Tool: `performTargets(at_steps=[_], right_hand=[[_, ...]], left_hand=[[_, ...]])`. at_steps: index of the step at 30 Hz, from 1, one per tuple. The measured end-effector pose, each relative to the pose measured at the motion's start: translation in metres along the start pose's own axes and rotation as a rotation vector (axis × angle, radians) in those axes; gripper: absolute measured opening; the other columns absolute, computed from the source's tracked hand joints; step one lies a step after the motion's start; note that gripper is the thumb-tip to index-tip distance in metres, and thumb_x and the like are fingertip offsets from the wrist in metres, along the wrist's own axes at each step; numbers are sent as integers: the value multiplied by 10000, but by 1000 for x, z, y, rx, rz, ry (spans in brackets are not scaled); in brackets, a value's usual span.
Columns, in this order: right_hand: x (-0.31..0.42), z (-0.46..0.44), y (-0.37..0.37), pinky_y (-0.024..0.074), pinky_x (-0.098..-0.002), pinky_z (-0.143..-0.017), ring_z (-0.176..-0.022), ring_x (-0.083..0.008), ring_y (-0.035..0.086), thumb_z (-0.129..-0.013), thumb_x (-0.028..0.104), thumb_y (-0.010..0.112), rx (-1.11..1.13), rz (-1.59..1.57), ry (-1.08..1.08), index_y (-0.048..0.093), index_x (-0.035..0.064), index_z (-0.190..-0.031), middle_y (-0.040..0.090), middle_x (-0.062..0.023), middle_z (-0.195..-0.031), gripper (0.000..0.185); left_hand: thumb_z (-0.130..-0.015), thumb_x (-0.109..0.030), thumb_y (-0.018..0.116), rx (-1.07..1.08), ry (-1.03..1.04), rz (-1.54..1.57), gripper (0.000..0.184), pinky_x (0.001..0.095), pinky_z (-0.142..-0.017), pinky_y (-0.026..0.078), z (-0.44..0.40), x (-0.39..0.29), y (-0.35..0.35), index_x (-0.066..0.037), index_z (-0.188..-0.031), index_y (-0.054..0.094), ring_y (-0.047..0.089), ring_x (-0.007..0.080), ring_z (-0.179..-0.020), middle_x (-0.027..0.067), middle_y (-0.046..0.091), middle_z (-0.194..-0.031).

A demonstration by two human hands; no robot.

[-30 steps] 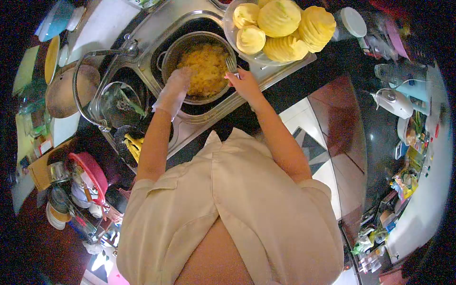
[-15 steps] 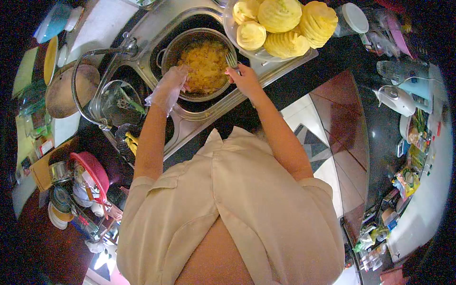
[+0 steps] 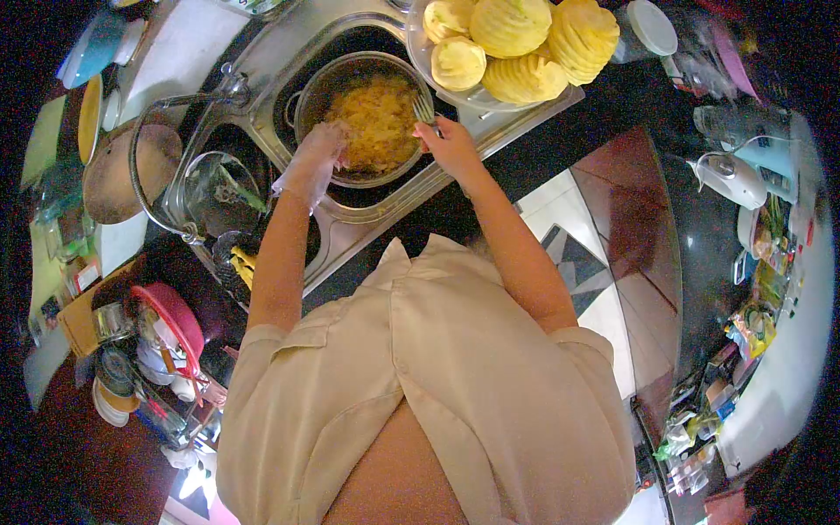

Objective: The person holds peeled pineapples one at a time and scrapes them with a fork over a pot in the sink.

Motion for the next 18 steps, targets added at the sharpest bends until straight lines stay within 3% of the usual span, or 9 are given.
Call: performTargets(at_steps=[2,3,5,9,12,15,17,18], right_hand=[[-1,0,0,446,-264,-583,-597,-112,561,-878,311,577,2,0,-8,638,27,-854,589,-29,-640,291],[1,1,1,444,-262,-580,-594,-110,557,-879,308,577,5,-11,-8,634,29,-847,584,-26,-637,287],[6,2,1,442,-259,-577,-592,-107,554,-880,306,577,9,-22,-8,631,30,-840,580,-22,-633,284],[11,4,1,437,-254,-569,-587,-102,546,-883,296,574,0,-31,7,622,31,-827,572,-17,-630,275],[12,5,1,435,-252,-568,-587,-99,543,-885,292,572,1,-39,3,621,30,-830,569,-15,-629,272],[11,5,2,435,-252,-570,-587,-99,541,-886,290,570,-4,-36,8,620,28,-837,569,-16,-628,271],[10,4,1,436,-252,-572,-586,-100,540,-886,289,570,-13,-24,18,620,27,-840,570,-17,-629,271],[10,4,0,437,-254,-573,-587,-103,541,-885,291,570,-8,-16,20,621,26,-843,572,-18,-632,274]], left_hand=[[-885,-146,476,-120,-352,411,171,321,-520,451,14,-67,-32,-47,-777,564,543,152,-576,53,545,-635],[-885,-146,476,-119,-352,411,171,321,-520,451,11,-63,-31,-47,-777,564,543,152,-576,53,545,-635],[-887,-165,493,-60,-661,456,177,299,-551,468,3,-52,-28,-45,-801,590,562,152,-630,46,595,-730],[-878,-224,529,-136,-492,584,207,284,-597,485,11,-63,-37,-41,-850,621,574,151,-694,48,626,-836],[-828,-187,515,-133,-384,691,222,305,-544,480,4,-46,-27,-23,-760,647,602,157,-629,72,644,-703],[-818,-180,521,-158,-509,576,212,345,-608,511,-7,-50,-29,-14,-821,652,641,227,-699,102,665,-766],[-775,-124,584,77,-282,-502,146,355,-744,511,-20,-37,-25,-64,-873,675,619,272,-824,128,645,-916],[-775,-124,584,79,-283,-502,146,355,-744,511,-16,-37,-23,-64,-873,675,619,272,-824,128,645,-916]])
Point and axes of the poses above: each hand's wrist, its own z-axis away from the middle knuckle, its own y-axis out of the palm, x = y × z, the point moved 1 cm from there along -z, towards the middle knuckle
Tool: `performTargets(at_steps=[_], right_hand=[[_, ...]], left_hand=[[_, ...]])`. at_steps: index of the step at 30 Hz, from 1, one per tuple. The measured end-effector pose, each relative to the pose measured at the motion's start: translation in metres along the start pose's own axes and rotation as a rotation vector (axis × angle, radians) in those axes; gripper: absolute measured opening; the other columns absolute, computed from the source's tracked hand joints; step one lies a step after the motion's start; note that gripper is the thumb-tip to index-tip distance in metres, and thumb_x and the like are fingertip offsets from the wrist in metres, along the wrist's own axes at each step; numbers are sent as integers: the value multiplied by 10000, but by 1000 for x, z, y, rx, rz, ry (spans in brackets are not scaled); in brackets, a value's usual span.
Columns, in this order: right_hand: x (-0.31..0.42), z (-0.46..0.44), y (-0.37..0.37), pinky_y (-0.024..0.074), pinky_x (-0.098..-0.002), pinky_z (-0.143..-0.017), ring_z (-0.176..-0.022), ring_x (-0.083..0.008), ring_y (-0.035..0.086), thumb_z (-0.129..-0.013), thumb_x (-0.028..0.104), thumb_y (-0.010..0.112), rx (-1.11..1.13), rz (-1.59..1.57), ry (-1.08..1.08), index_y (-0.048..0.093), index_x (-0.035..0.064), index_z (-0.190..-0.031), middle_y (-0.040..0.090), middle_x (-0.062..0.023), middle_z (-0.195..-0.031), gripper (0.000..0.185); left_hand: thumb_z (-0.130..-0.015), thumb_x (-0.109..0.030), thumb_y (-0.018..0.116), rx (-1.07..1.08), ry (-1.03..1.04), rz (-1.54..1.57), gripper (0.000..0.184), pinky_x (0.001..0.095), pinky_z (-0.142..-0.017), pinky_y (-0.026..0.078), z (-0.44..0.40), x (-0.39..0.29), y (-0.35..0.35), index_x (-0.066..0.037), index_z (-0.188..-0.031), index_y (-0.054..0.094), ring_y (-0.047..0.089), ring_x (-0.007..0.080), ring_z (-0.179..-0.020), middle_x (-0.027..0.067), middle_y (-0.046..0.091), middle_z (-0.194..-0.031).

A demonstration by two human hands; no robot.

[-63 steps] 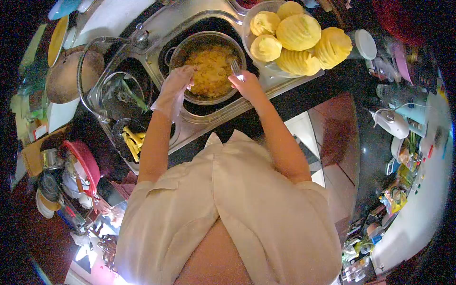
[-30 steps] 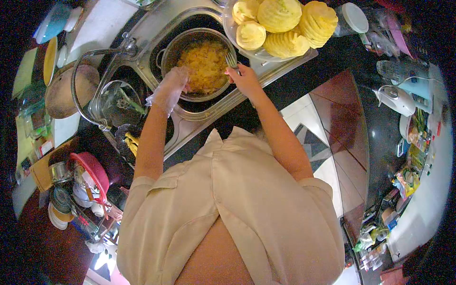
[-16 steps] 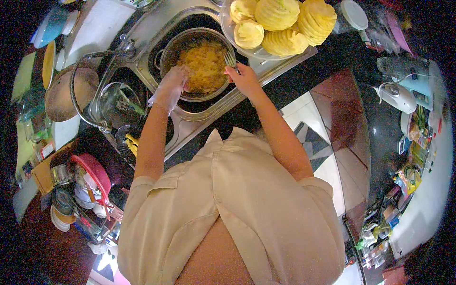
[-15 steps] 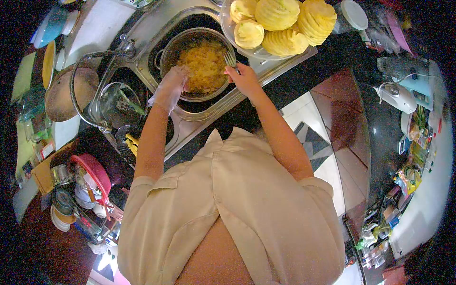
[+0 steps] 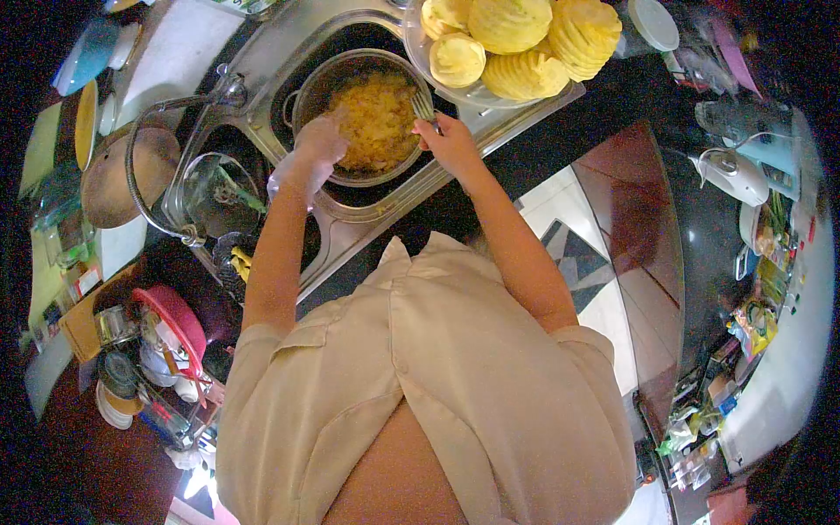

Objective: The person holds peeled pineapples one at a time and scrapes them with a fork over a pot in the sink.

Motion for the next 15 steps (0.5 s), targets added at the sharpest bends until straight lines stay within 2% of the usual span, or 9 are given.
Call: performTargets(at_steps=[3,5,8,9,13,15], right_hand=[[0,-1,1,439,-257,-578,-592,-106,542,-884,297,571,8,-2,-5,622,26,-846,575,-21,-637,278],[0,-1,1,439,-258,-582,-596,-107,543,-883,299,572,14,-11,-14,622,27,-846,576,-23,-638,279],[0,0,1,438,-253,-591,-604,-101,540,-883,300,572,8,27,9,624,33,-855,573,-24,-636,273],[-1,-1,1,435,-249,-592,-606,-98,537,-886,298,570,11,12,12,623,35,-860,571,-22,-637,270],[14,8,-2,423,-246,-581,-597,-91,522,-896,295,563,18,-13,10,619,38,-867,565,-14,-642,264],[9,7,-2,417,-245,-574,-593,-90,517,-897,294,562,13,-10,-3,617,40,-864,564,-12,-645,262]], left_hand=[[-734,-108,577,-10,195,-108,163,404,-767,500,18,-7,5,-47,-851,672,608,323,-884,161,638,-939],[-737,-130,588,-175,198,31,180,403,-769,507,26,-35,-2,-2,-838,664,632,324,-867,202,646,-904],[-731,-124,588,-58,187,20,159,399,-776,506,14,-52,8,-10,-799,676,633,324,-859,204,645,-894],[-731,-128,591,-130,190,-23,172,398,-772,507,-1,-39,37,-14,-826,679,636,315,-862,201,648,-890],[-728,-137,589,-169,176,70,178,398,-756,512,-19,-7,29,-23,-828,682,640,315,-851,192,654,-862],[-754,-138,560,-165,227,-128,187,411,-758,511,-23,9,23,-28,-843,683,641,327,-848,185,660,-862]])
Point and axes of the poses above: each hand's wrist, its own z-axis away from the middle knuckle, its own y-axis out of the palm, x = y × z, the point moved 1 cm from there along -z, towards the middle knuckle
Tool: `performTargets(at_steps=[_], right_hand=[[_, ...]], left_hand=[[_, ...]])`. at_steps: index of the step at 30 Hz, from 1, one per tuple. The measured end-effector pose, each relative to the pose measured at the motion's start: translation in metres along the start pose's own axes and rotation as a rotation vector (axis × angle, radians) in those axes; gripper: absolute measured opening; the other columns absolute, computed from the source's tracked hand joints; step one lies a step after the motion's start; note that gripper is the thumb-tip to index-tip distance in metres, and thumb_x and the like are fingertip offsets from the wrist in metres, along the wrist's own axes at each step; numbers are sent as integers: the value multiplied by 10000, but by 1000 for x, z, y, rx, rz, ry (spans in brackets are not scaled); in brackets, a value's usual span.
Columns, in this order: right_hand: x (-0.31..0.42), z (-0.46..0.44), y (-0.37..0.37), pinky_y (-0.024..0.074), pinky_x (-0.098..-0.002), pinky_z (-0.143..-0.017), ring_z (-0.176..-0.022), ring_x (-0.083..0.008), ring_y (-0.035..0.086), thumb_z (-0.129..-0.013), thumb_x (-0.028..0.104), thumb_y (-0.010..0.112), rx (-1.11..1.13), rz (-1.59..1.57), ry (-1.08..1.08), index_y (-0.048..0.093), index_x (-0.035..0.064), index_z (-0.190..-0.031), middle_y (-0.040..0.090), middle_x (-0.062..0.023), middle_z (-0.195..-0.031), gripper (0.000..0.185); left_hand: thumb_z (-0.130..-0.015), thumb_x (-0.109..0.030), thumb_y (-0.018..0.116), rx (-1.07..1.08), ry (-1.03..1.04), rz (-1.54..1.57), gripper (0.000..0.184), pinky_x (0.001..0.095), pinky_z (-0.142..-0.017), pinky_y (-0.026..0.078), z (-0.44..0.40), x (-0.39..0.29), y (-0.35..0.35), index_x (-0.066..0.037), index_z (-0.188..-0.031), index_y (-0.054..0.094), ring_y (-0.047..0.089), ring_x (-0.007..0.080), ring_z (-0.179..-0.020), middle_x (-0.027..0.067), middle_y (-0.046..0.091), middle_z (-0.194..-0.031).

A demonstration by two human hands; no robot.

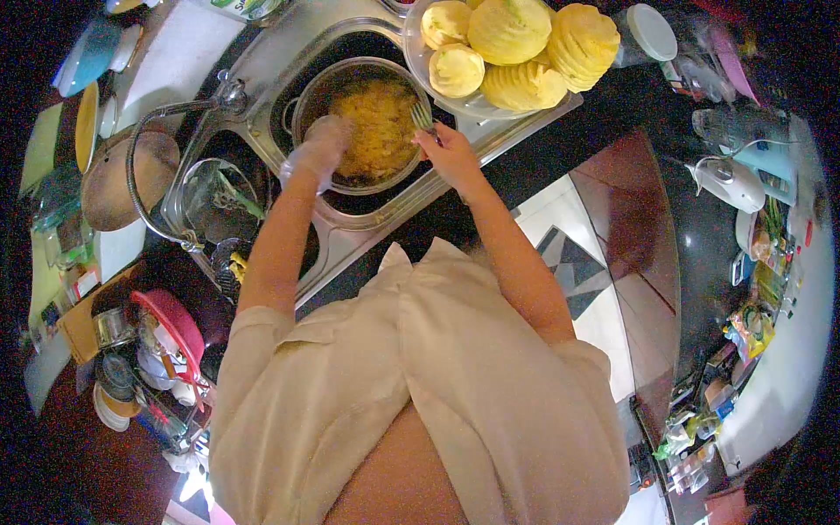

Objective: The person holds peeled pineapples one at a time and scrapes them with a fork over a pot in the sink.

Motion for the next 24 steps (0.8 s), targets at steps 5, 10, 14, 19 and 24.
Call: performTargets(at_steps=[5,10,14,19,24], right_hand=[[-6,-4,1,404,-242,-561,-586,-89,508,-896,293,563,25,-27,-5,614,46,-850,564,-11,-642,256],[-11,-7,2,399,-242,-564,-592,-89,514,-896,290,556,16,-12,6,618,39,-848,561,-11,-630,263],[-13,-5,2,400,-242,-562,-591,-90,518,-898,290,551,33,0,-28,618,41,-851,565,-8,-635,261],[-7,-4,1,417,-242,-579,-603,-92,535,-902,290,545,19,31,-14,621,46,-865,569,-3,-638,258],[-9,-5,-1,408,-238,-595,-614,-87,519,-903,296,544,69,73,-17,625,38,-880,564,1,-652,272]], left_hand=[[-795,-162,528,260,-220,119,220,429,-793,500,14,-19,-45,-32,-882,682,638,345,-865,185,659,-913],[-808,-207,534,-50,-97,103,290,435,-807,496,11,-42,55,-33,-1010,649,636,357,-872,180,645,-1000],[-847,-317,498,95,-459,395,368,429,-819,485,0,-55,-32,-27,-1030,633,615,366,-914,198,621,-1055],[-768,-246,558,43,-768,583,296,437,-740,501,18,-26,-79,-6,-904,663,637,369,-835,215,646,-931],[-761,-312,546,167,-444,360,361,413,-792,482,36,-39,-85,10,-881,657,620,371,-888,233,639,-929]])
Point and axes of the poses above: each hand's wrist, its own z-axis away from the middle knuckle, its own y-axis out of the palm, x = y × z, the point moved 1 cm from there along -z, towards the middle knuckle
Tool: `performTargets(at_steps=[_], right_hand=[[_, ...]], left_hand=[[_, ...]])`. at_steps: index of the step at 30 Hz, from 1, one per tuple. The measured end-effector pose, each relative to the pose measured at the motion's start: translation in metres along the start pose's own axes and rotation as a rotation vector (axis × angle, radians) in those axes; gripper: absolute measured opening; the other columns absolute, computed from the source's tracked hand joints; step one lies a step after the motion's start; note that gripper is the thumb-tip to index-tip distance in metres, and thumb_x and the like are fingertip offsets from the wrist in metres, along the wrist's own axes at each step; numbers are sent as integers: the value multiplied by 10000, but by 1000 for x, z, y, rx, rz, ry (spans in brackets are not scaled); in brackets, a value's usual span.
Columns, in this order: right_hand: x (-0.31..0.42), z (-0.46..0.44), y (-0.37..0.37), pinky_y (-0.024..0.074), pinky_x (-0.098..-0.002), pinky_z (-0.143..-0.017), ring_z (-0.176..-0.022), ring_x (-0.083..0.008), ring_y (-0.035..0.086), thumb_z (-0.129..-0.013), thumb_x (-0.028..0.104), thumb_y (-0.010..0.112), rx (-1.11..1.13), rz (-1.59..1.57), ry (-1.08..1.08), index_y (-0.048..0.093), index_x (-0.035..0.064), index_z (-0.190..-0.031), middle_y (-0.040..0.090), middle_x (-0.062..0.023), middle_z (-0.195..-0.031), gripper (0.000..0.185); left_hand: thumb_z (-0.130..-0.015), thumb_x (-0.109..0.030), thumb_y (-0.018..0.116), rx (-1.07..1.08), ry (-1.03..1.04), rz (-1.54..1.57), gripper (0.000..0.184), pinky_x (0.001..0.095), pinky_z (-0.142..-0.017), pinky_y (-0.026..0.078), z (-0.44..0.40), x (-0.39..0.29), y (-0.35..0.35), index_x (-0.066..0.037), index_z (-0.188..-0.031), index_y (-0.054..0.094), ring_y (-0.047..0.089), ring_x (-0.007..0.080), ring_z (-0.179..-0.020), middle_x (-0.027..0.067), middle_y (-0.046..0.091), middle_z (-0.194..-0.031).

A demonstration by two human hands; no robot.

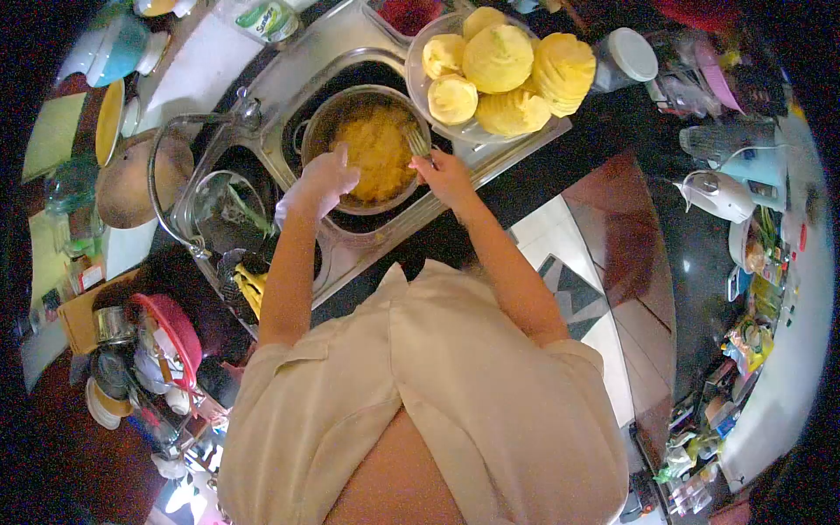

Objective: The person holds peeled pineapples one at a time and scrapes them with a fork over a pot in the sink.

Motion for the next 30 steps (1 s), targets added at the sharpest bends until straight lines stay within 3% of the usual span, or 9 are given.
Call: performTargets(at_steps=[5,9,11,13,17,19,22,29,30], right_hand=[[1,0,2,397,-226,-615,-626,-81,498,-907,272,537,28,-22,-34,616,34,-879,545,5,-661,251],[4,2,3,395,-225,-605,-613,-81,492,-908,263,536,-1,-72,-39,610,34,-869,533,12,-649,244],[-12,-7,3,430,-259,-556,-581,-100,536,-888,269,561,-31,35,-104,621,26,-869,577,-25,-633,251],[-7,-6,2,433,-264,-561,-580,-104,536,-886,275,561,-30,19,-106,617,25,-862,577,-26,-630,257],[-2,-6,6,445,-290,-609,-637,-133,554,-881,291,561,-102,105,-174,608,21,-877,595,-47,-685,274],[2,-3,5,469,-325,-711,-779,-182,601,-877,297,563,-110,226,-147,606,17,-964,641,-103,-832,296],[29,0,6,229,-386,-1074,-1320,-292,282,-874,289,566,-103,-26,-389,393,7,-1317,337,-223,-1398,553],[4,-8,5,386,-378,-960,-1115,-268,508,-891,262,543,-238,238,-534,452,-7,-1241,504,-198,-1233,451],[9,2,5,436,-348,-846,-951,-225,554,-896,247,534,-202,158,-365,496,-6,-1165,558,-157,-1077,371]], left_hand=[[-815,-298,522,-265,123,116,318,438,-781,475,25,-63,-64,-41,-976,618,595,371,-937,200,642,-940],[-804,-290,560,-795,889,-80,293,437,-754,472,20,-122,-103,-56,-970,615,590,393,-869,164,631,-931],[-779,-287,584,-670,870,322,328,429,-795,457,37,-174,-135,-22,-973,586,581,383,-889,177,611,-927],[-763,-261,584,-808,1014,187,373,413,-839,438,26,-210,-138,30,-994,553,574,360,-939,201,603,-919],[-750,-175,558,-515,1142,-96,311,422,-827,462,25,-280,-143,41,-970,596,595,332,-920,218,609,-926],[-743,-168,568,-254,864,-301,265,418,-738,502,36,-306,-142,-12,-931,669,632,268,-888,181,642,-949],[-762,-257,594,-195,787,-612,397,464,-825,468,31,-332,-134,-97,-1123,639,598,277,-1042,115,615,-1150],[-712,-314,660,-56,679,-466,417,411,-802,491,-8,-357,-118,-132,-1087,664,599,250,-1043,73,629,-1131],[-712,-314,660,-56,682,-468,417,411,-802,491,2,-348,-125,-132,-1087,664,599,250,-1043,73,629,-1131]])
Point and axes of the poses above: each hand's wrist, its own z-axis away from the middle knuckle, its own y-axis out of the palm, x = y × z, the point moved 1 cm from there along -z, towards the middle knuckle
